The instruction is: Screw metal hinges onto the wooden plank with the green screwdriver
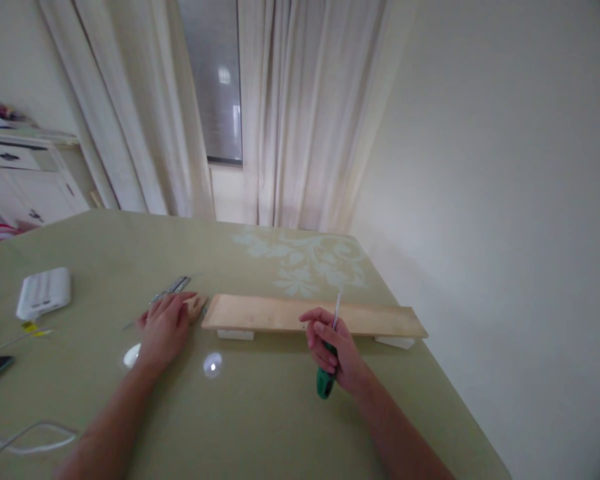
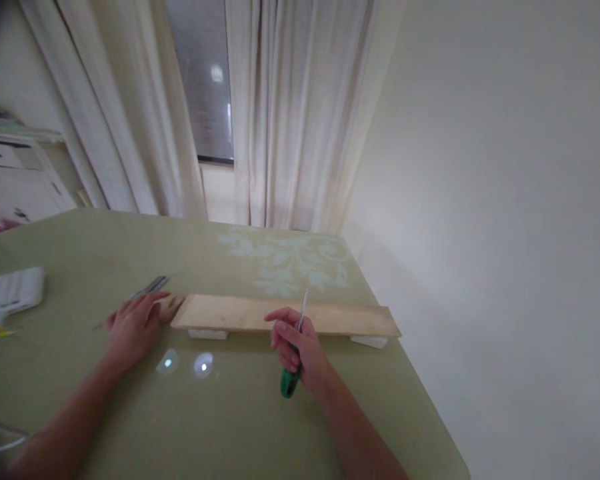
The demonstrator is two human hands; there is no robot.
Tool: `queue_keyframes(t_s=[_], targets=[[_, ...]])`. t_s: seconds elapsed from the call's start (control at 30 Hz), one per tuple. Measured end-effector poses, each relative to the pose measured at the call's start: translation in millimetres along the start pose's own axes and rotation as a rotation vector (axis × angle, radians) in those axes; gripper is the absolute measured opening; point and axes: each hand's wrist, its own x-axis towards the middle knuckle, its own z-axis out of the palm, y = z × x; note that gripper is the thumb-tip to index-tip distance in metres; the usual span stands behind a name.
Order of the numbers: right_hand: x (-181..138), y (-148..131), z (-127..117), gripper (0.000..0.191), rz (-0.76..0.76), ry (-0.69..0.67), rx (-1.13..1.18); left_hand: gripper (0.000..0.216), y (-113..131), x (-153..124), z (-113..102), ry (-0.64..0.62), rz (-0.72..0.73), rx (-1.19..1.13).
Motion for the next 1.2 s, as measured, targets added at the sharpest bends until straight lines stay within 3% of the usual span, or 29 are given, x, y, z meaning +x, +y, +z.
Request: queue_keyframes(t_s=[0.13, 0.37, 0.6, 1.2], targets=[[2, 6, 4, 0.022, 0.008, 0.027, 0.08, 0.053, 3, -2, -17, 0.066, -0.252, 0.081], [6, 13, 2, 0.023, 0.015, 0.011, 0.078, 0.057, -26, -5, -34, 0.108, -0.46, 0.121], [8, 12, 1, 0.023, -0.017, 0.022, 0.088, 0.054, -29, -3, -31, 0.024, -0.328, 0.153], [12, 5, 1, 0.02, -0.104, 0.061, 0.108, 0.06, -42, 0, -26, -0.07, -0.395, 0.14]])
